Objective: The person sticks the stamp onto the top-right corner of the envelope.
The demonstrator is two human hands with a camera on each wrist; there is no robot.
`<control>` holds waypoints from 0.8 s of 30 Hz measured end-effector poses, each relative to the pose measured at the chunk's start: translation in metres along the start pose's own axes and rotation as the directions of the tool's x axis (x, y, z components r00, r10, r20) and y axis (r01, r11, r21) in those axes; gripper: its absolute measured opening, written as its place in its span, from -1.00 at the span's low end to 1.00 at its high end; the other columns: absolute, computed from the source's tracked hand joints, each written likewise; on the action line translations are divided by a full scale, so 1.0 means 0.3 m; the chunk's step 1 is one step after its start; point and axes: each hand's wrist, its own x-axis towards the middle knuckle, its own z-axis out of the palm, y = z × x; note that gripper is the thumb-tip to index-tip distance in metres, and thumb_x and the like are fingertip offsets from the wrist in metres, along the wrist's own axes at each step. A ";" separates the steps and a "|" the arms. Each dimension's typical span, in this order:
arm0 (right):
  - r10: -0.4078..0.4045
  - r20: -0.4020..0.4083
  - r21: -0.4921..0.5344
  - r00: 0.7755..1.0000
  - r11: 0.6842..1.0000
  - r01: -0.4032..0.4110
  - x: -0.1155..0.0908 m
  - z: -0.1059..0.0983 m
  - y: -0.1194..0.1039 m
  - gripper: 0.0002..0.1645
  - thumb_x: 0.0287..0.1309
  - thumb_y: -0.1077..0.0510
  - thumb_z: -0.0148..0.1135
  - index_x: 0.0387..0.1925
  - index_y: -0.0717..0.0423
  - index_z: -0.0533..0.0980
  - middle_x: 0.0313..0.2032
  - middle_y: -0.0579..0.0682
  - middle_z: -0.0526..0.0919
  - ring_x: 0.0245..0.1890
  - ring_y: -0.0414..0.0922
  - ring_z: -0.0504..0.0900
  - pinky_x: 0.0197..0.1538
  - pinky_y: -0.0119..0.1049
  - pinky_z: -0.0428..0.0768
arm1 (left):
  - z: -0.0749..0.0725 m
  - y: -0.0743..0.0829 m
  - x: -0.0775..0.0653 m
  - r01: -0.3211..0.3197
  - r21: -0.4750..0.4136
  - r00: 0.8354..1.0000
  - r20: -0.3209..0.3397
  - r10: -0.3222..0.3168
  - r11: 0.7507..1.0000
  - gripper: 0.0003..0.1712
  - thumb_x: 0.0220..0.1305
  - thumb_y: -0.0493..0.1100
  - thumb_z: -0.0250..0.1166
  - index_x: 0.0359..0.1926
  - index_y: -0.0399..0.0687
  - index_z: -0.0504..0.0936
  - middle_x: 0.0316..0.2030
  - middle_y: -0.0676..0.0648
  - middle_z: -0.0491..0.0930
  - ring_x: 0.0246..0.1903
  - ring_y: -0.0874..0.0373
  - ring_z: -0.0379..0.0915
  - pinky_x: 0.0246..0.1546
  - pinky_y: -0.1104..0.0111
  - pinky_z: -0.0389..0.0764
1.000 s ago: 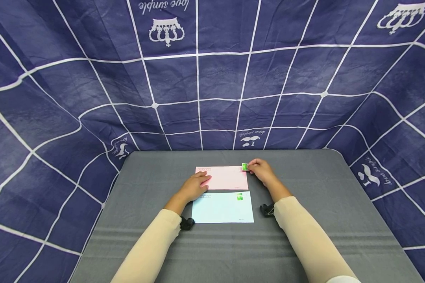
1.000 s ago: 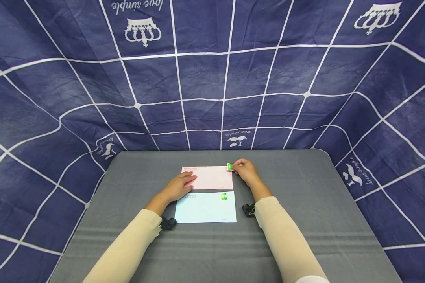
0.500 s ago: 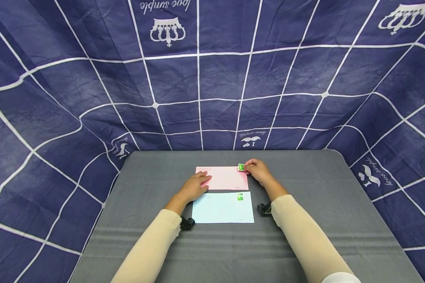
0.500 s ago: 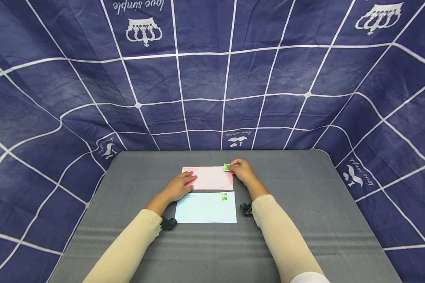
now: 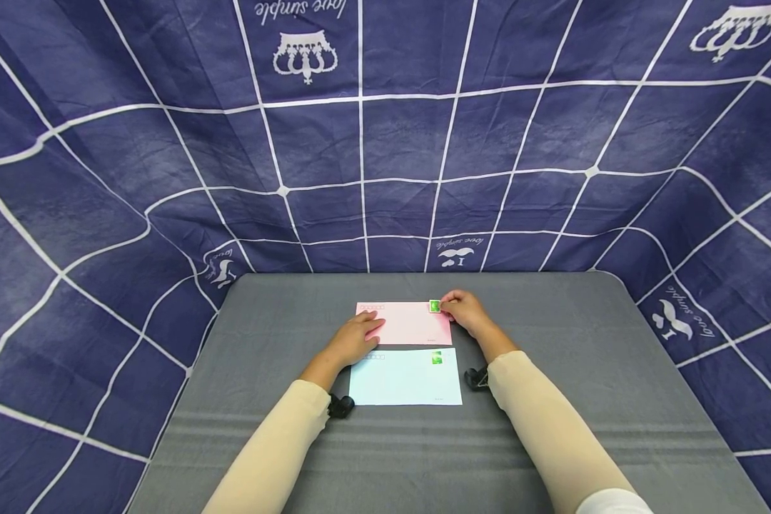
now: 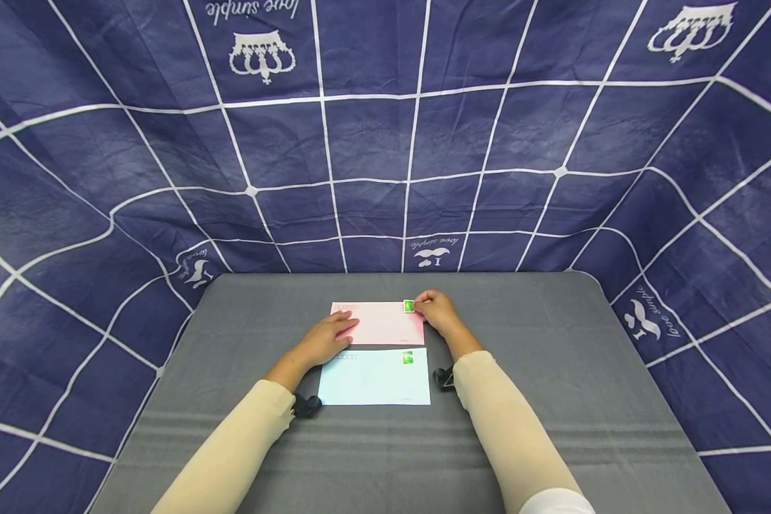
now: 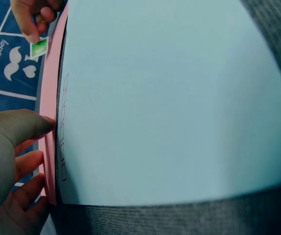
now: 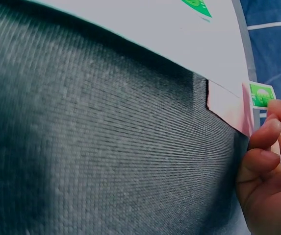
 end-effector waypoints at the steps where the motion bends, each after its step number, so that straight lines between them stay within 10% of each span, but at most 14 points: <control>1: 0.005 0.004 0.005 1.000 1.000 -0.005 0.002 0.002 0.000 -0.88 0.22 0.32 0.23 -0.26 0.35 0.56 -0.56 -0.12 0.52 -0.55 -0.24 0.45 -0.44 -0.46 0.46 | 0.000 -0.001 0.000 -0.002 0.002 1.000 -0.001 0.002 1.000 -0.44 0.42 -0.08 0.22 0.41 0.03 0.47 0.50 -0.10 0.30 0.54 -0.05 0.11 0.54 0.02 0.18; 24: 0.062 -0.010 -0.103 0.998 0.993 -0.062 0.015 0.023 -0.010 -0.83 0.19 0.24 0.28 -0.25 0.31 0.59 -0.57 -0.12 0.51 -0.55 -0.26 0.46 -0.43 -0.48 0.45 | 0.009 0.000 0.000 -0.001 -0.007 1.000 -0.015 0.001 1.000 -0.43 0.43 -0.09 0.21 0.42 0.03 0.46 0.50 -0.10 0.29 0.56 -0.05 0.08 0.54 0.03 0.17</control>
